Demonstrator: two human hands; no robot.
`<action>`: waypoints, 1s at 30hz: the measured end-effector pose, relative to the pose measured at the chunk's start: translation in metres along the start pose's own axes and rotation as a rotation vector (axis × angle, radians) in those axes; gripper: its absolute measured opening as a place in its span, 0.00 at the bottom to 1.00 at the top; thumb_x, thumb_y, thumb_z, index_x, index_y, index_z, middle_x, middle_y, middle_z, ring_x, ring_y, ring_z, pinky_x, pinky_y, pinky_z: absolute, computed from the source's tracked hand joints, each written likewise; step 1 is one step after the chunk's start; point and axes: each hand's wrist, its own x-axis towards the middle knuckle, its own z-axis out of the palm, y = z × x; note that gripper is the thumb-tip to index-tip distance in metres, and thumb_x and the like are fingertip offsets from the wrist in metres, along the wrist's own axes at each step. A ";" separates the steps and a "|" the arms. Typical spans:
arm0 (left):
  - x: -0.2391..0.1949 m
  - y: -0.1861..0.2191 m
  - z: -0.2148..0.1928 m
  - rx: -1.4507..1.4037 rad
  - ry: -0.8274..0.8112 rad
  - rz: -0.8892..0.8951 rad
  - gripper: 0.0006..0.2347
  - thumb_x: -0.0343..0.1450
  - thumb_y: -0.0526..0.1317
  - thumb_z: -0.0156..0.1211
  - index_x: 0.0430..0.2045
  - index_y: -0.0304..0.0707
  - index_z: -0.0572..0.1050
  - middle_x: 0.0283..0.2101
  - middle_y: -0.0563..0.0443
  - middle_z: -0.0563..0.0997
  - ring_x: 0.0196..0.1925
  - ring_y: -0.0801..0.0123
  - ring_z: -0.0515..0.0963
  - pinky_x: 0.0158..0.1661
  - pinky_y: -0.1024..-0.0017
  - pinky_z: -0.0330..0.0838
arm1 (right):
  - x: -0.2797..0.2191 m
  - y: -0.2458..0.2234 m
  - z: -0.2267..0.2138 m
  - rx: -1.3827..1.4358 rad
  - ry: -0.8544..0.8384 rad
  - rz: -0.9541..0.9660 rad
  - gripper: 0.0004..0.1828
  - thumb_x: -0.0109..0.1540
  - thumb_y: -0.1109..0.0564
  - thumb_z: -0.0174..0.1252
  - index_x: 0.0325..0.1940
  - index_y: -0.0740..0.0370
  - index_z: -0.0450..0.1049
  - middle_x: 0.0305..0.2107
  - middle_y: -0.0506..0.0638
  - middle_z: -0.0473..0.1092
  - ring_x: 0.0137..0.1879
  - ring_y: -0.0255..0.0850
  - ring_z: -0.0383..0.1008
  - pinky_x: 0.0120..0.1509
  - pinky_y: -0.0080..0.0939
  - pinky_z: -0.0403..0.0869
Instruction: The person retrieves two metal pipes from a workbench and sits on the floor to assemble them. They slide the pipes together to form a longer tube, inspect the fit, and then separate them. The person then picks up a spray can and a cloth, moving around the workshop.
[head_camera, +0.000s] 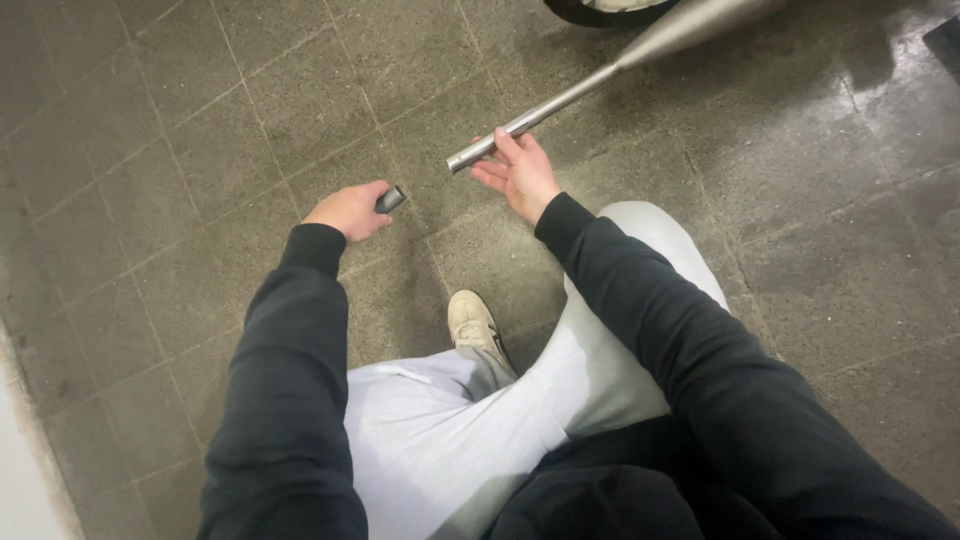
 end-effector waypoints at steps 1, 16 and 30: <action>-0.003 0.002 -0.001 -0.013 -0.008 -0.005 0.17 0.68 0.43 0.64 0.51 0.46 0.74 0.46 0.41 0.82 0.51 0.48 0.80 0.50 0.53 0.72 | 0.000 0.000 -0.001 -0.003 0.018 0.002 0.18 0.71 0.49 0.52 0.57 0.60 0.58 0.55 0.60 0.73 0.54 0.54 0.79 0.57 0.50 0.82; 0.000 0.003 0.003 0.040 -0.006 0.030 0.15 0.69 0.44 0.64 0.49 0.45 0.74 0.47 0.42 0.82 0.52 0.47 0.80 0.50 0.52 0.72 | 0.009 -0.004 -0.037 0.296 -0.148 -0.106 0.28 0.69 0.42 0.48 0.73 0.49 0.59 0.66 0.47 0.65 0.72 0.50 0.64 0.76 0.62 0.67; 0.001 0.008 0.012 -0.037 0.074 0.058 0.16 0.69 0.43 0.63 0.50 0.44 0.73 0.44 0.40 0.82 0.48 0.47 0.81 0.47 0.52 0.74 | 0.022 0.011 -0.034 0.430 -0.165 -0.216 0.20 0.68 0.42 0.56 0.59 0.51 0.66 0.55 0.47 0.67 0.71 0.50 0.66 0.74 0.70 0.66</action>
